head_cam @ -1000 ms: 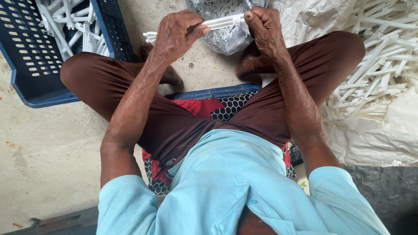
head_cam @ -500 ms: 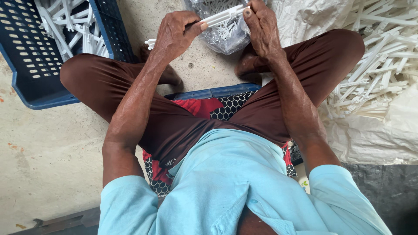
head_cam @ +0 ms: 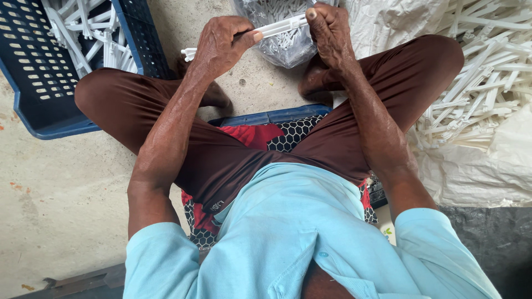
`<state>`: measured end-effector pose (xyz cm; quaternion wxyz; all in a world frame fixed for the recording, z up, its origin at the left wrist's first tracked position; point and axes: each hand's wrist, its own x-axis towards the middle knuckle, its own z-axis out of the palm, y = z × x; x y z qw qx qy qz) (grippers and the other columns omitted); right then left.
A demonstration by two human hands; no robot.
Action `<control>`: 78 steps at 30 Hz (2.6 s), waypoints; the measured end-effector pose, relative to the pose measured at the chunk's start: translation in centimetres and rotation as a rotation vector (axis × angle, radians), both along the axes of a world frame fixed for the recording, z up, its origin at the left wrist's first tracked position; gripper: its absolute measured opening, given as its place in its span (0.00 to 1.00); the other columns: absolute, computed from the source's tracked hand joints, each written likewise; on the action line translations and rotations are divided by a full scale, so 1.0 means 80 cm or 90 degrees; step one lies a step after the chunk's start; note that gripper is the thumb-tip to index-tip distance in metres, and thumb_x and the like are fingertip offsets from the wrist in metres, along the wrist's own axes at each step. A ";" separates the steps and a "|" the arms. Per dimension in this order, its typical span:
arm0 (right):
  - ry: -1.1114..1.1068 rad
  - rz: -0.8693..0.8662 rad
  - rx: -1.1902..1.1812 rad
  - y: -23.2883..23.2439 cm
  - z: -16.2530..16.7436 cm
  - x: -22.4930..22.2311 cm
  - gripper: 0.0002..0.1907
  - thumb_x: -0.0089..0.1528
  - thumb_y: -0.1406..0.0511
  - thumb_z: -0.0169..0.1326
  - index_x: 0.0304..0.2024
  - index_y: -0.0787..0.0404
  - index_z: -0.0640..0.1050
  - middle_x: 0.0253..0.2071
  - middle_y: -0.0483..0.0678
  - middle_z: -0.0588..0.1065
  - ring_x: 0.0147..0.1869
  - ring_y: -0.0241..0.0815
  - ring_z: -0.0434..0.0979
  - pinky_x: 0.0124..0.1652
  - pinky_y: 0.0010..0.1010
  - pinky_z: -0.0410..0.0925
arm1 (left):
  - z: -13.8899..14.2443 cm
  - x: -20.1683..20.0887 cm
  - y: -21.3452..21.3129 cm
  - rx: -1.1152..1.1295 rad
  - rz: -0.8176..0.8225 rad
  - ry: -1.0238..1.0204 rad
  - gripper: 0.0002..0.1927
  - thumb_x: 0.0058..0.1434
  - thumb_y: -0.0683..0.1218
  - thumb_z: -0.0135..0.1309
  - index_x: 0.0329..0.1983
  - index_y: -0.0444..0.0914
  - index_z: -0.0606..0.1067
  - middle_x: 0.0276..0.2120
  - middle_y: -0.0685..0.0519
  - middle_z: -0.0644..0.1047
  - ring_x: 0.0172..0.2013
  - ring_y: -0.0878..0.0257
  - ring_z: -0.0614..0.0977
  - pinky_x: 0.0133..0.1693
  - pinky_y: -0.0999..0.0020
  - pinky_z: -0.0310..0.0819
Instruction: The person sits cross-legged on the floor and repeatedly inserts small white plastic pins into larger white plastic tubes. The person picks the pins from a plastic bag and the tubes from a blue basket, assembles them by hand, and places the finished units into a white sack.
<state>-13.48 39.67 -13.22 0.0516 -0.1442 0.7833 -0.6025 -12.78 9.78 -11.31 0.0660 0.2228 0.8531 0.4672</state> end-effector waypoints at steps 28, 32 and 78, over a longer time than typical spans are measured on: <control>0.106 -0.003 0.097 0.014 -0.008 0.013 0.31 0.79 0.42 0.43 0.34 0.59 0.66 0.26 0.40 0.58 0.29 0.33 0.57 0.28 0.32 0.57 | -0.007 -0.002 -0.002 -0.009 -0.001 0.068 0.21 0.74 0.58 0.59 0.34 0.37 0.84 0.19 0.56 0.72 0.19 0.66 0.71 0.22 0.64 0.64; 0.002 -0.034 0.101 0.005 -0.014 0.004 0.31 0.71 0.40 0.43 0.26 0.55 0.67 0.21 0.39 0.59 0.24 0.33 0.57 0.25 0.32 0.54 | -0.006 -0.001 -0.002 -0.024 -0.013 0.116 0.22 0.75 0.58 0.60 0.32 0.37 0.83 0.19 0.55 0.72 0.21 0.66 0.71 0.25 0.63 0.66; 0.149 -0.042 0.246 0.004 -0.003 0.016 0.26 0.79 0.46 0.38 0.48 0.60 0.72 0.29 0.44 0.61 0.31 0.35 0.59 0.31 0.33 0.59 | -0.006 -0.005 0.005 -0.028 0.023 0.125 0.18 0.74 0.54 0.62 0.34 0.36 0.83 0.17 0.56 0.71 0.18 0.65 0.70 0.23 0.64 0.65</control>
